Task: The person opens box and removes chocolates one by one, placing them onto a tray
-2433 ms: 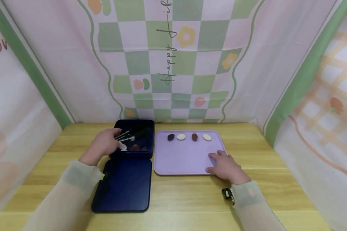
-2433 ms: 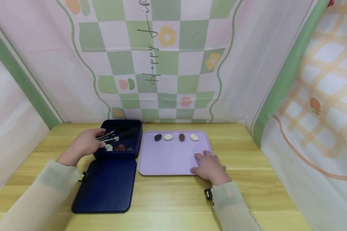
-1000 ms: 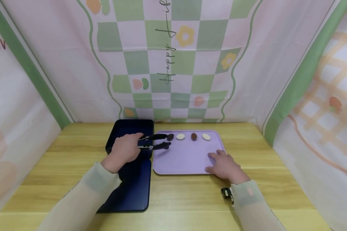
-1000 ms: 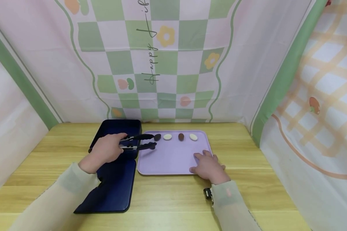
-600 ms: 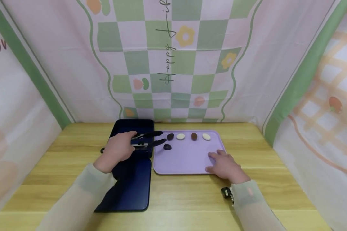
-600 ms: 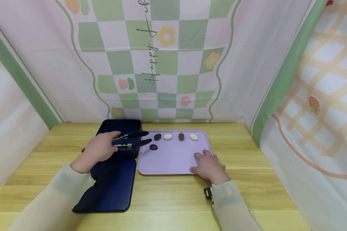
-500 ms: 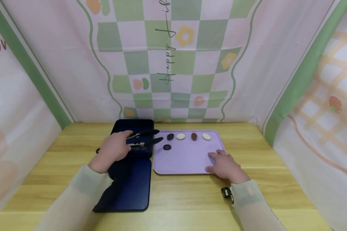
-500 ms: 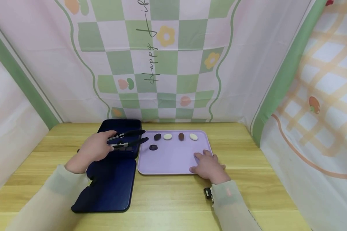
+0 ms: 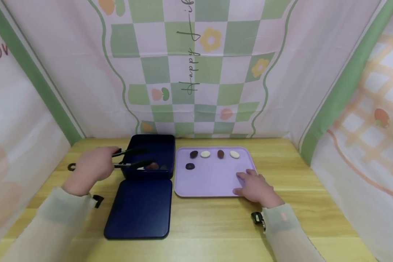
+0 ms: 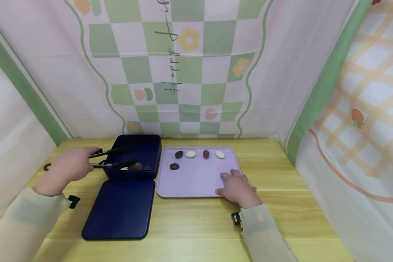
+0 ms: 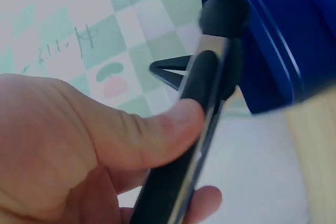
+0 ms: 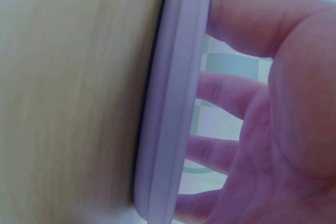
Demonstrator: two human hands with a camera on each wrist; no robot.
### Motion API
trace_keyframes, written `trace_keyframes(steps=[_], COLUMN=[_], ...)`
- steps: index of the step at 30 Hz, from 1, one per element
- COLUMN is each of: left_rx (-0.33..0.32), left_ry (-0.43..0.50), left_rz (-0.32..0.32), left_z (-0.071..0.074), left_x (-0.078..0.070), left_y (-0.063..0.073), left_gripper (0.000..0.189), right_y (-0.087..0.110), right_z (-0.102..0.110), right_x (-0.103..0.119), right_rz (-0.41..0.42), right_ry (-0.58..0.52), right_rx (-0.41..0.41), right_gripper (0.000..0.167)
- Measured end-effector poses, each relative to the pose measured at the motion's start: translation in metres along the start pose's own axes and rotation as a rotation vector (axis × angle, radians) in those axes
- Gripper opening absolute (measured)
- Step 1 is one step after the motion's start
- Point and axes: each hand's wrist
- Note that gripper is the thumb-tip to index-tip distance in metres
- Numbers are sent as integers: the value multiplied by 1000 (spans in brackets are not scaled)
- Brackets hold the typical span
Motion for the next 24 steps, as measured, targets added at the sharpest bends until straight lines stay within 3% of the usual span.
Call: trace_keyframes(steps=[5,14,24], left_rx=[3,-38,-45], left_ry=[-66,-168,-108], left_rz=[18,-43,-6], left_z=[4,7,-8], left_x=[7,6,16], left_y=[3,-4,-22], left_gripper=[52,51,50], right_y=[-2,-3,-2], right_z=[-1,-3,-2], right_x=[-2,-4,-4], right_rz=[6,4,12], right_ry=[2,0,-1], right_rx=[-3,-1,-9], right_gripper=[73,73,73])
Point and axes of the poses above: each hand's wrist, its own y-axis away from the middle knuckle, its own z-axis out of the back of the hand, x = y × z, and after that the axes turned 2 degrees about -x, right-handed
